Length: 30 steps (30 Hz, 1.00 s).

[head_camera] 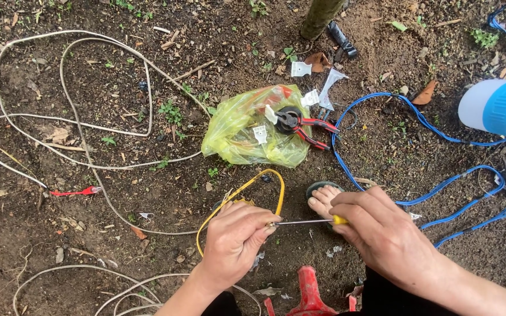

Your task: The person sits on the ground and uses a screwdriver to manipulate a yellow wire and a small white electrical component. They adjust the wire and then work on the component, tightening or loosening parts with the tool.

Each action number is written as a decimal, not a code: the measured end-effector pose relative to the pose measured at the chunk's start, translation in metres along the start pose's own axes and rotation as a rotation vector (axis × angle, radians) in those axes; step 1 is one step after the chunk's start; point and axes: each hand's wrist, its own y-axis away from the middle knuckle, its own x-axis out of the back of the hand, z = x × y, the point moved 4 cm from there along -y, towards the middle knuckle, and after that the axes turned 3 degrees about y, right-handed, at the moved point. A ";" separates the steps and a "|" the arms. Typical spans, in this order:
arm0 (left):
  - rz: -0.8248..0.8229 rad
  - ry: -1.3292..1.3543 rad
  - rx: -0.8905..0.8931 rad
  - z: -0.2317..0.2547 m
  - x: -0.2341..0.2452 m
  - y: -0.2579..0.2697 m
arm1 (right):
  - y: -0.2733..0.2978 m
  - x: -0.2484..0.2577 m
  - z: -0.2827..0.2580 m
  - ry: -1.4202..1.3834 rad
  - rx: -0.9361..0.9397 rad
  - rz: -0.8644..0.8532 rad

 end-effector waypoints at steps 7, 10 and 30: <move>0.005 0.007 -0.004 0.002 -0.001 -0.002 | 0.009 -0.006 0.004 -0.060 -0.072 0.070; 0.007 0.005 0.026 0.001 -0.001 -0.002 | 0.006 -0.002 0.003 -0.010 -0.006 0.016; -0.024 0.280 0.312 -0.011 -0.013 0.012 | 0.010 0.022 0.001 -0.036 -0.012 0.173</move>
